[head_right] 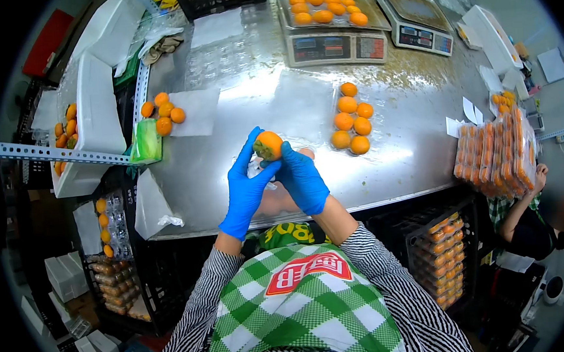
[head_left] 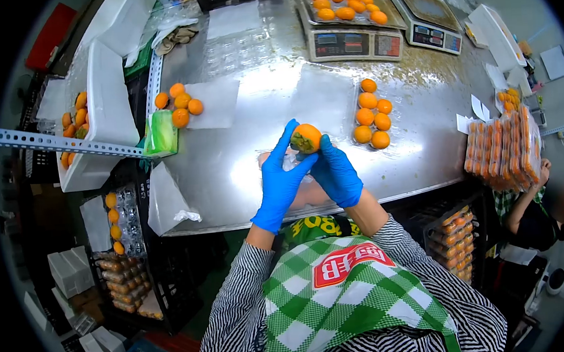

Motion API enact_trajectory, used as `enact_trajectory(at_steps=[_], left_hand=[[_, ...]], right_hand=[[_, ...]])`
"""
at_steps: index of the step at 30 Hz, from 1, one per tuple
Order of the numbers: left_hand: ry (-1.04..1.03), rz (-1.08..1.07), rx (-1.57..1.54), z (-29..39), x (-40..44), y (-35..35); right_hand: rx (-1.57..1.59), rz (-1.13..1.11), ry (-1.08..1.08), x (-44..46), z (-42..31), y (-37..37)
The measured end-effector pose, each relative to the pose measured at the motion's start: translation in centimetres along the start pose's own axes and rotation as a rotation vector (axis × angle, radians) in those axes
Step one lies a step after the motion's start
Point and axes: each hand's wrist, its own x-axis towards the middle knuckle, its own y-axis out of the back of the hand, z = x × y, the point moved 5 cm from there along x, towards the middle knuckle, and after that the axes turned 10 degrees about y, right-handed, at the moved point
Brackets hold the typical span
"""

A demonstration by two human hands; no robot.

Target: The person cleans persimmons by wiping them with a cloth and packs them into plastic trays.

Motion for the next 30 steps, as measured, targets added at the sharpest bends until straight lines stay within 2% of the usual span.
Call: enact_trajectory(at_steps=[1,3,6,9,13,16,20,21,24,28,29,30], left_hand=[[-0.017,0.011,-0.038,-0.1,0.0,1.0],[-0.049,0.029,-0.112,-0.5,0.1,3.0],[0.193,0.024,-0.272,-2.8,0.8,6.3],[0.254,-0.001,-0.389,-3.6,1.4,8.9],[0.254,0.112,-0.317,-4.4,2.8,12.4],[0.078,0.194,-0.143,-4.5,4.3,15.1],[0.008,0.454,0.226,-3.4,5.3,18.4],[0.025,0.454,0.211,-4.2,6.0,19.3],[-0.083,0.562,0.449,-5.6,7.9,21.8],[-0.103,0.559,0.599,-5.7,9.3,24.0],[-0.026,0.513,0.579,-6.0,9.6,24.5],[-0.049,0.519,0.612,-6.0,9.8,24.8]], right_hand=[[-0.031,-0.050,0.040,0.2,0.4,-1.3],[-0.064,0.034,0.009,0.6,2.4,-1.9],[-0.081,0.083,-0.086,1.1,5.2,-2.2],[-0.151,0.075,-0.111,1.3,6.1,-3.5],[-0.185,0.125,-0.089,0.9,6.7,-4.0],[-0.153,0.178,-0.062,0.5,7.4,-2.3],[-0.170,0.280,-0.014,-0.5,7.5,-1.2],[-0.168,0.283,-0.008,-0.8,7.6,-0.5],[-0.169,0.331,-0.005,-1.5,7.9,0.4],[-0.197,0.382,-0.013,-2.2,8.4,1.0],[-0.209,0.391,-0.016,-2.4,8.5,1.0],[-0.220,0.400,-0.017,-2.5,8.5,1.0]])
